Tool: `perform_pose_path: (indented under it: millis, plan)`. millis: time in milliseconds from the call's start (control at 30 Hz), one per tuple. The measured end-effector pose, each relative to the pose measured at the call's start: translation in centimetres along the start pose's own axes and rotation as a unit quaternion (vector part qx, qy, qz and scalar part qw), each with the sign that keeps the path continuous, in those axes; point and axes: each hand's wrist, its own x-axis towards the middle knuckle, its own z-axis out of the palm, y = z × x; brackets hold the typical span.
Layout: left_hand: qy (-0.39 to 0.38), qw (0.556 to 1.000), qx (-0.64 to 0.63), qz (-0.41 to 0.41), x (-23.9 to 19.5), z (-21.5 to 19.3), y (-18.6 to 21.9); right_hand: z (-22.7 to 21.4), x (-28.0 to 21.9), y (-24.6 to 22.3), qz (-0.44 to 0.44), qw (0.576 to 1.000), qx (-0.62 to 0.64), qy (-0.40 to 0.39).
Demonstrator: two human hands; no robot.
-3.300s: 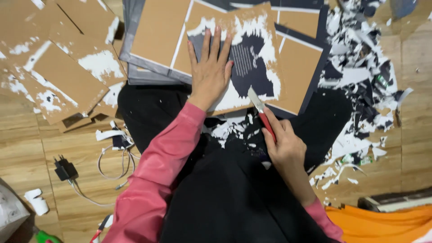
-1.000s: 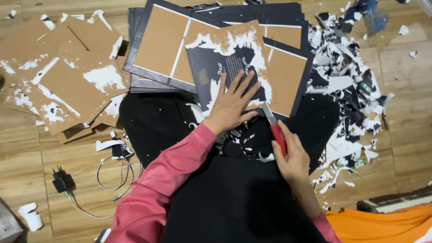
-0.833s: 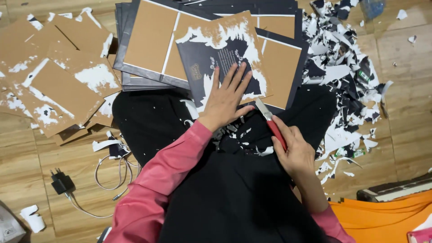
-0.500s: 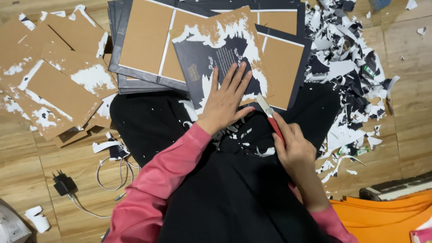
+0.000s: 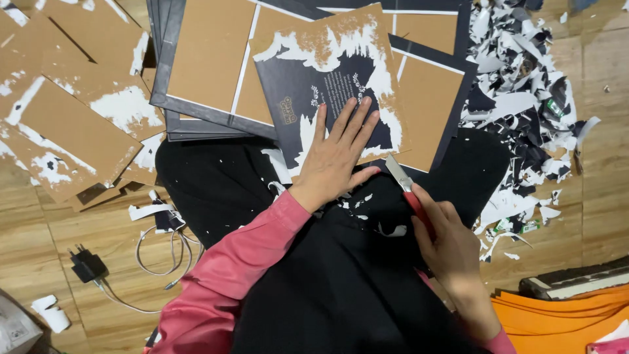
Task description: Trimming and peeling excess paper from printed cardboard sheets using a utility knife
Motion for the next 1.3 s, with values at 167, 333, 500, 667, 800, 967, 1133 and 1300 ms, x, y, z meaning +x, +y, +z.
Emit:
perform_pose_path:
  millis: [167,333,500,667,800,967,1133,1300]
  plan:
    - [-0.01,1.0,-0.005,-0.003,0.2,-0.1,-0.1,0.7,0.2,-0.5,0.019,1.0,-0.002,-0.009]
    - [-0.027,0.99,0.14,0.005,0.4,-0.8,0.0,2.3,0.5,-0.4,0.013,1.0,0.01,0.023]
    - [0.003,1.0,0.014,0.002,0.3,0.0,0.1,1.6,0.9,-0.8,-0.005,0.969,0.244,0.028]
    - [0.036,0.999,0.008,0.013,0.3,0.0,0.5,1.7,1.0,0.4,0.052,0.793,0.605,-0.041]
    - [0.047,0.999,0.017,0.008,0.0,0.3,0.8,1.7,0.6,0.7,0.001,0.735,0.674,-0.072]
    - [0.083,0.997,-0.003,0.004,1.0,1.3,1.0,2.2,0.1,1.4,-0.026,0.722,0.689,-0.061]
    - [0.169,0.982,0.028,0.083,3.5,3.8,1.0,0.6,0.0,2.2,-0.058,0.717,0.695,0.0]
    - [0.236,0.943,0.122,0.199,3.7,1.7,2.6,1.6,0.0,3.3,-0.061,0.731,0.678,0.031]
